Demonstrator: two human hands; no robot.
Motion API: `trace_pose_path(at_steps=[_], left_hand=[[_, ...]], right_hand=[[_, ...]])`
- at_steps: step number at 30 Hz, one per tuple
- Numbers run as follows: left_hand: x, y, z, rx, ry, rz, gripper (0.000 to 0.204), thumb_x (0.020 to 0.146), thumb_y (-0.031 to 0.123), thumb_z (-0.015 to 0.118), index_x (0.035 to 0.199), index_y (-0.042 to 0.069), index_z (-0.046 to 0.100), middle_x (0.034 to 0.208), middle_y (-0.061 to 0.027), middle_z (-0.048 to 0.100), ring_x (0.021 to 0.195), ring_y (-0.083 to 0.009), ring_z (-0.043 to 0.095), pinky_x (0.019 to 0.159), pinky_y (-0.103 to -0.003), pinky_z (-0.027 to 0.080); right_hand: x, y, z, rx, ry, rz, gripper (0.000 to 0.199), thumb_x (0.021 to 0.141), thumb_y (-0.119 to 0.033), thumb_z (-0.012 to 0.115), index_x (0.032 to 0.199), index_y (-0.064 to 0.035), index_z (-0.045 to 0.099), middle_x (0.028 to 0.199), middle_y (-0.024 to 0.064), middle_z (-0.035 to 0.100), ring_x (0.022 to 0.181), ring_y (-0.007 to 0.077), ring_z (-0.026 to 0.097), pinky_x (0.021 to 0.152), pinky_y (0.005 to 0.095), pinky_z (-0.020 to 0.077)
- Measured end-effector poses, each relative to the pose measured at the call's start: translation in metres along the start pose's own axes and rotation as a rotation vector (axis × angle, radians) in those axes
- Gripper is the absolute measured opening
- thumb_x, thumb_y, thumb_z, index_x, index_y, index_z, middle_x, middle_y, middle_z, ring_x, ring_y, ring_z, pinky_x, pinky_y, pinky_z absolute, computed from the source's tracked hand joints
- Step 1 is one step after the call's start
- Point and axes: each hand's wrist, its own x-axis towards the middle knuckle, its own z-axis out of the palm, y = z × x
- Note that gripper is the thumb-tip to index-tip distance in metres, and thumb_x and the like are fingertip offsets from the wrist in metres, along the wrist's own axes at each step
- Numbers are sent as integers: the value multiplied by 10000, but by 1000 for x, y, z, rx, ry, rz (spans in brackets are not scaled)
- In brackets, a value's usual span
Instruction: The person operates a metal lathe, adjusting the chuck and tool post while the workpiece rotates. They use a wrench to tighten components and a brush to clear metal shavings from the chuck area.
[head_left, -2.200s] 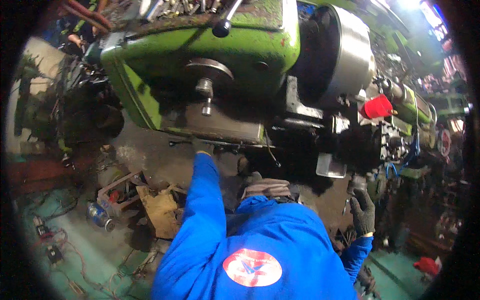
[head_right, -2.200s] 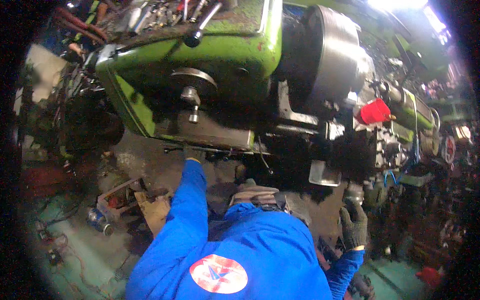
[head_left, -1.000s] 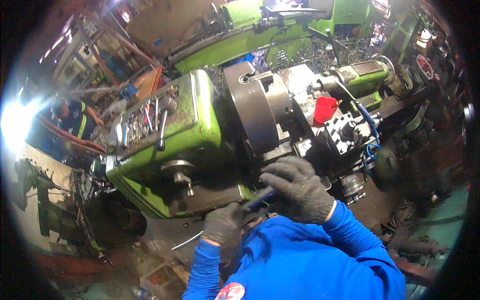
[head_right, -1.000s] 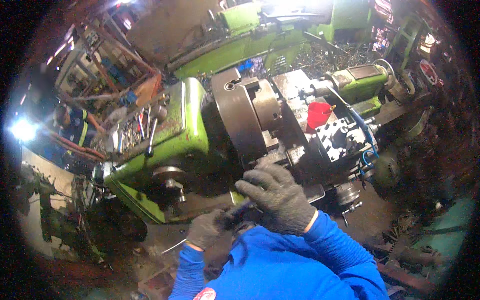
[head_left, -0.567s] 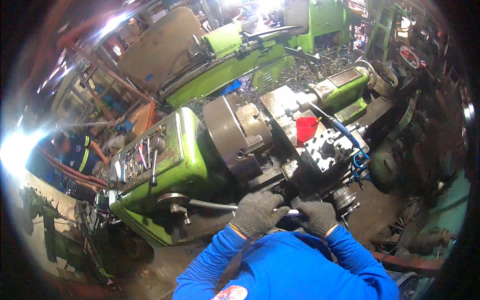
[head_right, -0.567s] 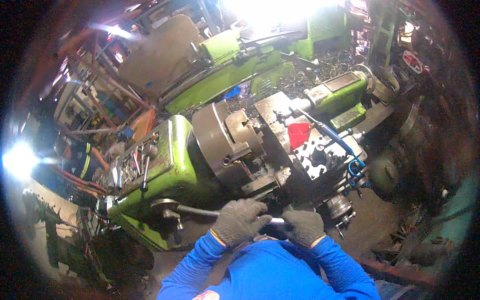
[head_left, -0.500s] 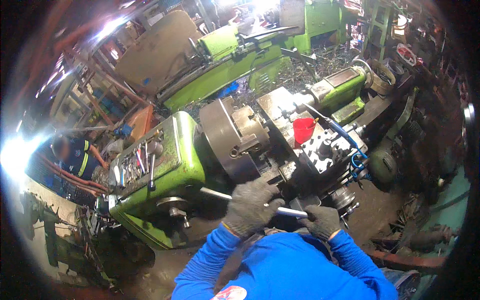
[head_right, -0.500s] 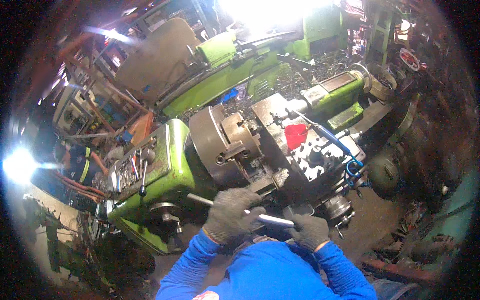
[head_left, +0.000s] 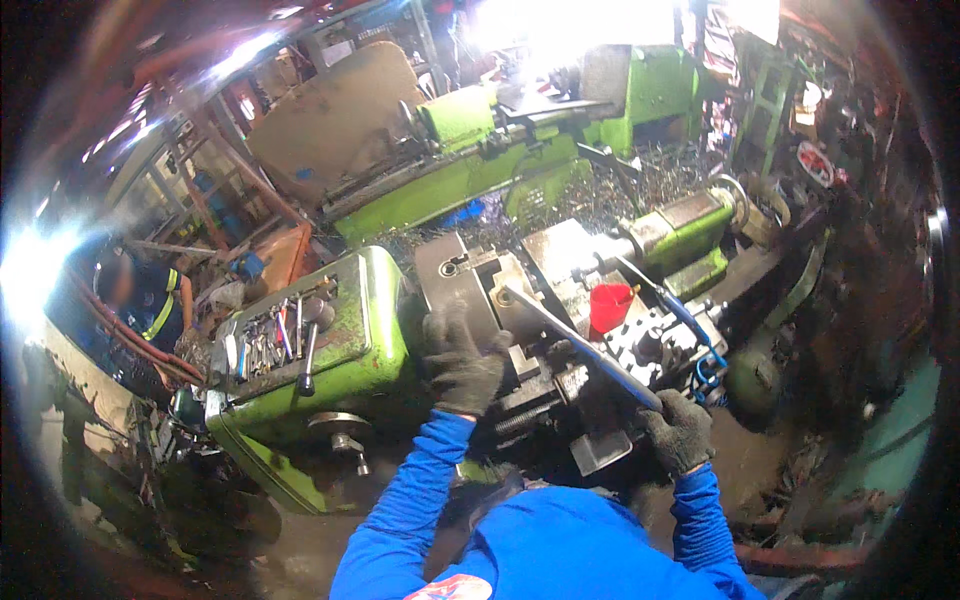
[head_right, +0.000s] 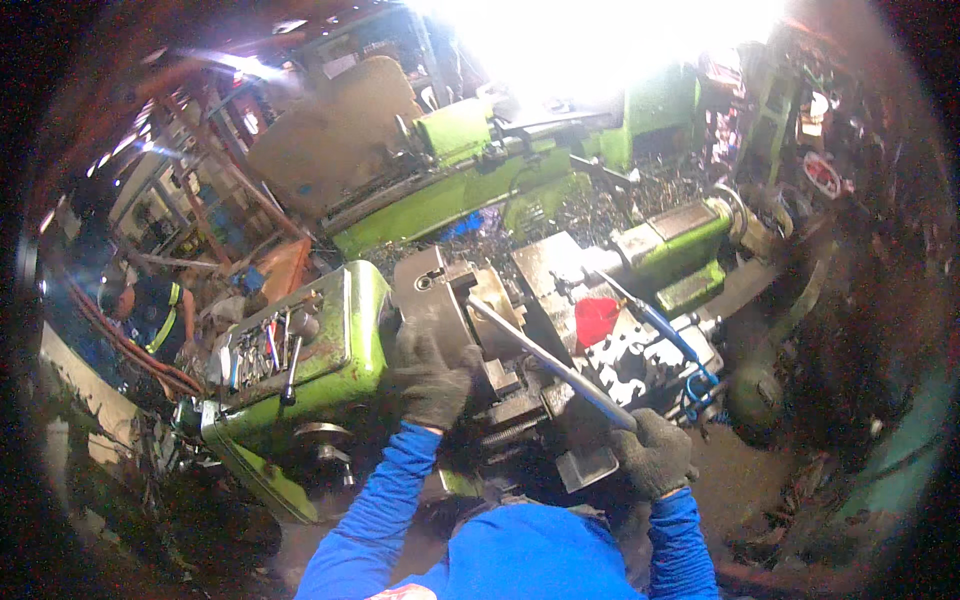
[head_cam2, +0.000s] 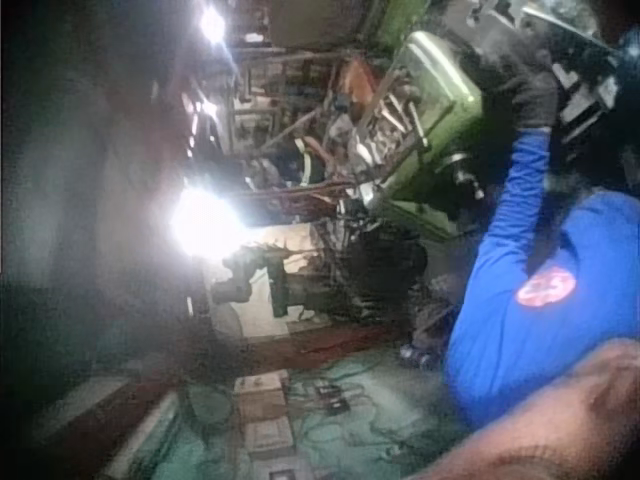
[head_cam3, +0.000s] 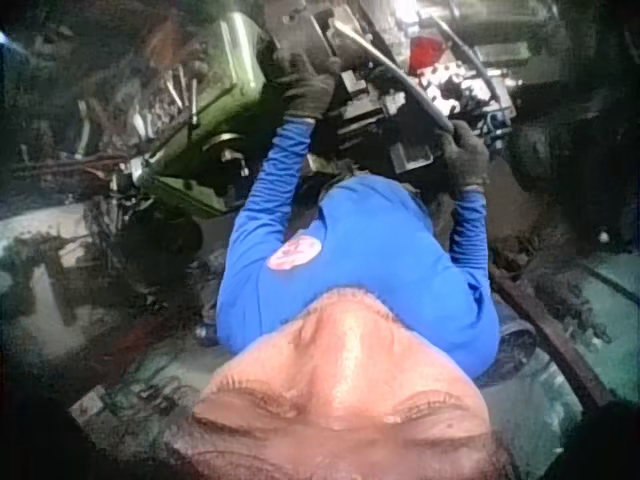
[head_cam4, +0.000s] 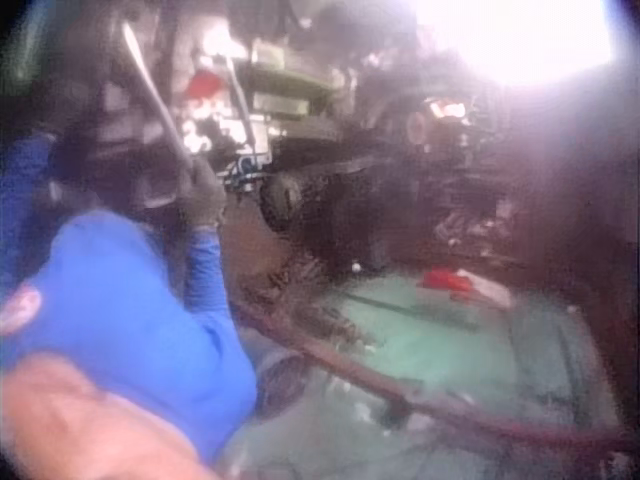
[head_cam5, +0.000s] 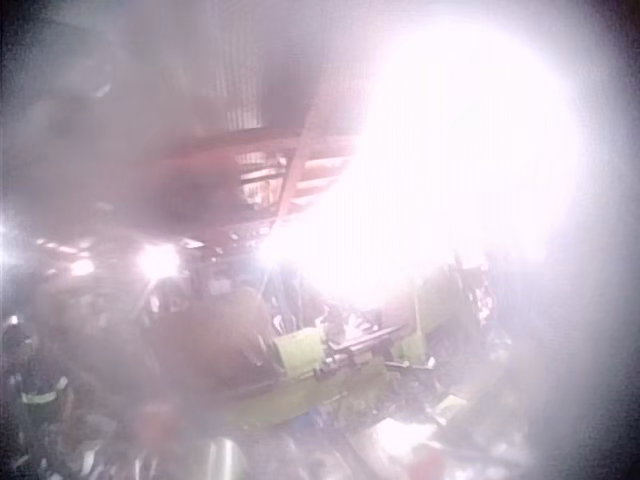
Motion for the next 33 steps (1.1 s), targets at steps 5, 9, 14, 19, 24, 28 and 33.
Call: trace_pose_path(at_steps=[5,9,14,19,24,28,33], left_hand=[[24,23,20,271,-171,-159,932,746,526,815,1494,92,467,1572,-284,362,1478,-517,321,1219,-643,277],[38,5,38,268,-100,-179,823,800,483,764,1471,94,489,1570,-248,377,1480,-552,292,1186,-657,313],[64,15,42,325,-173,-266,772,841,479,748,1471,123,477,1535,-211,411,1500,-553,260,1142,-731,310],[80,8,43,378,-204,-248,803,828,541,728,1481,135,497,1543,-210,416,1420,-532,366,1175,-690,283],[85,-5,61,367,-194,-258,886,799,588,751,1497,116,474,1566,-208,382,1495,-501,276,1211,-667,238],[120,-24,67,360,-76,14,915,799,617,752,1503,103,474,1573,-218,376,1513,-456,270,1227,-626,236],[195,-47,89,222,-398,235,520,888,587,699,1049,92,702,1079,-161,706,1149,-363,637,1044,-547,438]], right_hand=[[65,-22,13,-94,30,-146,257,864,-316,805,966,-110,689,775,150,693,711,372,706,619,463,525],[127,-55,29,-139,15,-296,253,886,-322,811,1023,-169,663,837,120,712,793,391,711,655,485,540],[194,-79,42,-414,-183,-289,304,957,-458,676,1081,-184,713,923,146,762,876,383,750,717,502,586],[240,-99,49,-503,-294,-336,332,974,-477,651,1092,-178,733,947,167,765,897,396,753,768,528,591],[282,-108,52,-545,-438,-362,355,977,-466,637,1154,-179,745,1026,161,781,947,395,763,827,520,605],[293,-114,56,-512,-443,-394,318,954,-451,659,1146,-211,740,999,156,768,926,390,755,808,532,590],[294,-100,67,-489,-311,-495,324,931,-485,697,1029,-180,742,868,155,746,813,403,742,725,542,577]])
